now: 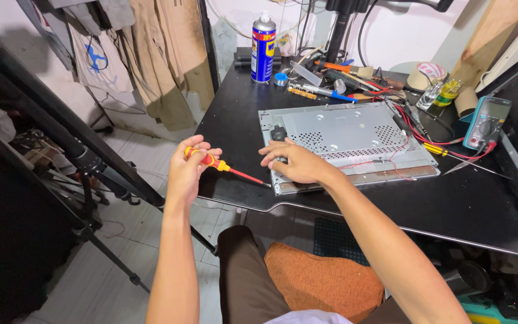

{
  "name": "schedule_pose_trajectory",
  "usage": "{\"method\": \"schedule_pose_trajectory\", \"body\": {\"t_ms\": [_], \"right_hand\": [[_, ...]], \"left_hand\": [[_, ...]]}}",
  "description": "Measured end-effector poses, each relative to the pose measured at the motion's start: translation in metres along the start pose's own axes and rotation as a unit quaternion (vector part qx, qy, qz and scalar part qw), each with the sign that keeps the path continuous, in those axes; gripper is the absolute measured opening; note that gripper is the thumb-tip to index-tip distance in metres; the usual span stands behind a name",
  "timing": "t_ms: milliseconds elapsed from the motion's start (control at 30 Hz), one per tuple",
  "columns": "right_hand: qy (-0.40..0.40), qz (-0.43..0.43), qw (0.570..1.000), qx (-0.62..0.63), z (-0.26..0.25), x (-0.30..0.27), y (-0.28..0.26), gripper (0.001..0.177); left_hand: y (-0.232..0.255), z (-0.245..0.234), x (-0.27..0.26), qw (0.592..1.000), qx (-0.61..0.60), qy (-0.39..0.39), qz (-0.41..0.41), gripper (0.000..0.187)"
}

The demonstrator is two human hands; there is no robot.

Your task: The person works on the internal components of a flat-panel display, using a screwdriver to remove and replace screws from the metal chassis and circuit boards, and then lifting the metal casing to access the layers beneath.

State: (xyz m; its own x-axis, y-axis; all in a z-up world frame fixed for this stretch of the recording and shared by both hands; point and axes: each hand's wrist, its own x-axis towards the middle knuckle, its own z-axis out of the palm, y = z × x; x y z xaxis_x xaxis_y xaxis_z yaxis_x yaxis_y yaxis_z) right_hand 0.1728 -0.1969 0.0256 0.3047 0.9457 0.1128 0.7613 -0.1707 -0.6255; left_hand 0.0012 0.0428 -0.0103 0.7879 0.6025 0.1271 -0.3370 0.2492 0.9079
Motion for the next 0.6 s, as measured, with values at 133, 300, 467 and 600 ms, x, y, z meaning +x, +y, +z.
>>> {"method": "schedule_pose_trajectory", "body": {"t_ms": [133,300,467,600], "right_hand": [[0.001,-0.002,1.000,-0.006,0.000,0.000,0.000,0.020],[0.002,-0.003,1.000,-0.003,0.002,-0.002,0.000,0.021],[0.056,-0.023,0.995,0.083,-0.006,-0.002,-0.003,0.021],[0.098,-0.017,0.988,0.119,-0.018,-0.003,-0.003,0.024]], "left_hand": [[-0.007,-0.004,0.008,1.000,0.016,-0.001,-0.005,0.037],[-0.027,-0.007,0.013,1.000,0.010,-0.004,-0.021,0.036],[-0.026,-0.005,0.026,1.000,-0.016,0.010,-0.013,0.033],[-0.014,-0.001,0.042,0.999,-0.033,-0.002,0.006,0.035]]}}
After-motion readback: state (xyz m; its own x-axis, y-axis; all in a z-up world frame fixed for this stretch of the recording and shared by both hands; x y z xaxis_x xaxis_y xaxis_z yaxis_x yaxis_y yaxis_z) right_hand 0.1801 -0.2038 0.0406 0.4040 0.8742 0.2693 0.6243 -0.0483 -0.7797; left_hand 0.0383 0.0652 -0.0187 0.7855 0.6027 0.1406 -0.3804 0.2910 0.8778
